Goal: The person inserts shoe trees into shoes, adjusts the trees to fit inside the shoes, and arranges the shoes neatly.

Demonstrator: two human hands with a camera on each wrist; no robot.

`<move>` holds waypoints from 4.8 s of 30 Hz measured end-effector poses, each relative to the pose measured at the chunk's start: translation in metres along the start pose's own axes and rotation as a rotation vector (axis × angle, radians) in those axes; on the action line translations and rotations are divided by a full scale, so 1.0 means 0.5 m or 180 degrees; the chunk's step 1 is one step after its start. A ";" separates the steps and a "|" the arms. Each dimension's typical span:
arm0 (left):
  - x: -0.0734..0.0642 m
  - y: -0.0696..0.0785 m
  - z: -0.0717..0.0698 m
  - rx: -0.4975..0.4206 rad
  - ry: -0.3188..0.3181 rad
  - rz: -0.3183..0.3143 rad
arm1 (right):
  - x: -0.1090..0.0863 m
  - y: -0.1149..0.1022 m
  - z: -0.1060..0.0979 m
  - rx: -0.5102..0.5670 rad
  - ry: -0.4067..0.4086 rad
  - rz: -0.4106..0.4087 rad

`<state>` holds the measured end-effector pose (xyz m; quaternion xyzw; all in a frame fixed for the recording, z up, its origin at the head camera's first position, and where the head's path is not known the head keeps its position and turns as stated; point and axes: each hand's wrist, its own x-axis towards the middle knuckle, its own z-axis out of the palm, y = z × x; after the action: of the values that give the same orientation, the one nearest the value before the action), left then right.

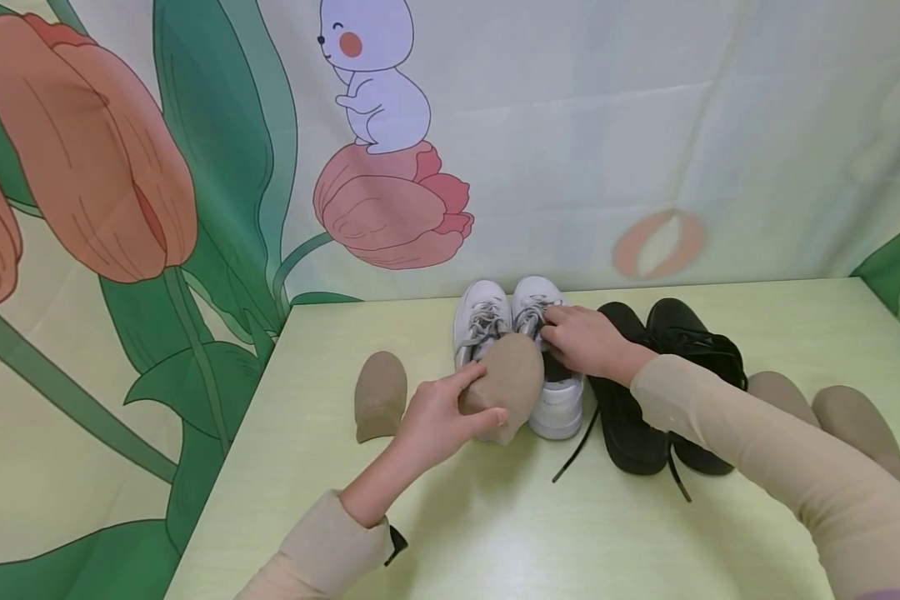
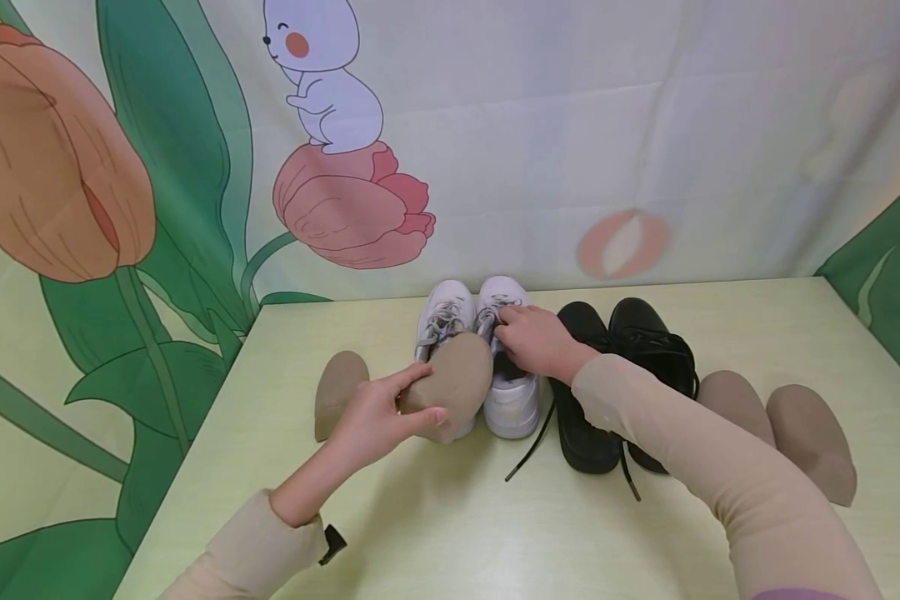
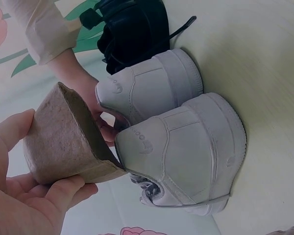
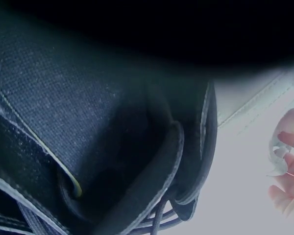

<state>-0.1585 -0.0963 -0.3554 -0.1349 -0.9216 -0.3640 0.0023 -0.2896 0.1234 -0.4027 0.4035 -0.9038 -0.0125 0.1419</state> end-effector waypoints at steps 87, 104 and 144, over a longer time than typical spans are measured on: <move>0.064 0.052 0.096 0.0301 0.0082 0.0247 | 0.017 0.039 -0.046 0.0975 -0.0130 0.0630; 0.065 0.028 0.134 -0.0402 0.0143 0.0271 | 0.000 0.041 -0.042 0.1106 -0.0035 0.0592; 0.051 0.058 0.082 0.0065 0.0040 0.0032 | -0.027 0.007 -0.018 0.0725 0.0054 0.0450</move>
<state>-0.1722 -0.0422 -0.3636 -0.1372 -0.9245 -0.3554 0.0113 -0.2813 0.1365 -0.3966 0.3524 -0.9243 0.1036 0.1034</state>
